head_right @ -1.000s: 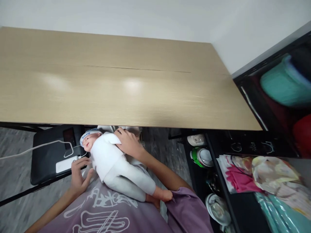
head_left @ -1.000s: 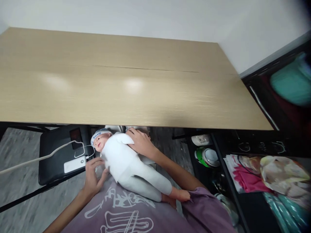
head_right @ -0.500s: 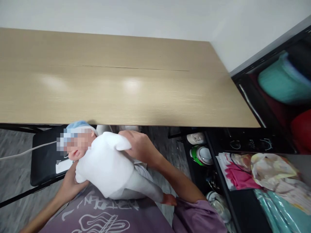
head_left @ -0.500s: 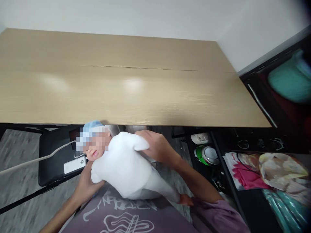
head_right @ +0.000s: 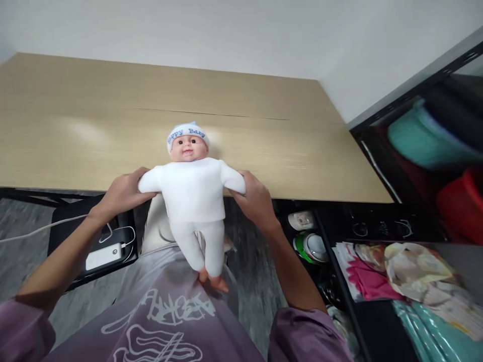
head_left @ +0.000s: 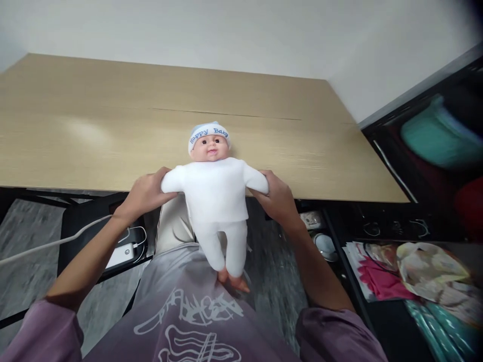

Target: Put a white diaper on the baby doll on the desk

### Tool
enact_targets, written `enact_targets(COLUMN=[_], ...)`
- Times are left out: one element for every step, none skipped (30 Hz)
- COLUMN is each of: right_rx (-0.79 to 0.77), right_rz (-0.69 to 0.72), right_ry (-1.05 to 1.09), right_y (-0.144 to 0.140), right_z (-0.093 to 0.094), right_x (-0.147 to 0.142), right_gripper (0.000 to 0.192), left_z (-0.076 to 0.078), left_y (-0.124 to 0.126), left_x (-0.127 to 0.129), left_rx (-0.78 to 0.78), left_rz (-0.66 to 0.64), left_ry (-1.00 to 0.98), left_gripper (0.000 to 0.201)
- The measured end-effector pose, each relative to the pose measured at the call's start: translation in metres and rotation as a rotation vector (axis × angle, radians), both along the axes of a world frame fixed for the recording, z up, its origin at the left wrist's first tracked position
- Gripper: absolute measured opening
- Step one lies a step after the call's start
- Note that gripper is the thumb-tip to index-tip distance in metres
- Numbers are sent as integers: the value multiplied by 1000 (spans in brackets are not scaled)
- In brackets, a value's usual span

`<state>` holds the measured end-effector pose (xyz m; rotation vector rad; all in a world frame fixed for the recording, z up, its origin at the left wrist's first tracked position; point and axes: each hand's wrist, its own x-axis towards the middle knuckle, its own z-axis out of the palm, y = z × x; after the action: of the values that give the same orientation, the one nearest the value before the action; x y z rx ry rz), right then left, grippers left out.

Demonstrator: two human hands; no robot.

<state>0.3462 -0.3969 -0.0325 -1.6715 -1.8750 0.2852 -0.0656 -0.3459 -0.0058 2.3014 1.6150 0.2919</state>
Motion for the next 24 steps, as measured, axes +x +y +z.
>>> enact_targets(right_rx=[-1,2,11,26,44,65,84,102,114,120,122,121,118,116,116,119,124,130,136,140,142,141,139,139], right_rz=[-10,-18,-22,-25,-30,-38,-48,-61,-72,-79,-77,-71,-61,-51,-43,-40,-40,-38,-36,-34,-33,-33,-36,-39], right_ry=[1,4,9,14,17,17,14,10,5,2,0,-1,-3,-5,-8,-12,-17,-22,-28,-34,-41,-50,-60,-70], right_y=[5,10,15,20,25,31,37,43,50,58,67,76,86,97,109,121,133,146,158,171,183,196,208,220], right_z=[-7,-13,-19,-24,-29,-32,-35,-38,-40,-43,-45,-47,-48,-50,-51,-52,-53,-54,-55,-55,-56,-56,-57,-57], right_x=[2,4,5,6,6,6,6,5,5,4,4,4,4,4,5,5,5,6,6,6,7,7,8,10], right_gripper=[43,44,46,48,49,51,53,55,56,56,56,56,57,57,57,58,58,58,58,58,58,58,59,59], left_z=[-2,-4,-6,-9,-11,-13,-15,-17,-20,-22,-25,-27,-30,-32,-34,-37,-40,-42,-45,-48,-50,-52,-53,-54], left_y=[8,15,21,27,32,38,44,50,58,66,74,84,94,104,114,125,136,147,158,169,181,192,204,216], left_x=[1,2,3,4,5,5,5,5,5,5,4,4,4,4,4,5,6,7,8,9,9,10,11,11], left_rx=[10,15,21,30,41,56,75,96,119,143,171,198,223,244,262,279,296,314,332,347,359,365,367,370], left_rz=[9,17,24,34,48,67,90,112,133,149,160,162,159,155,151,151,155,163,170,176,179,180,179,179], left_ry=[0,7,20,37,55,69,80,87,90,92,92,93,93,94,96,97,99,100,101,101,99,97,94,89], left_gripper=[69,66,63,60,58,58,59,61,62,63,63,63,64,64,64,64,65,65,65,65,65,66,66,67])
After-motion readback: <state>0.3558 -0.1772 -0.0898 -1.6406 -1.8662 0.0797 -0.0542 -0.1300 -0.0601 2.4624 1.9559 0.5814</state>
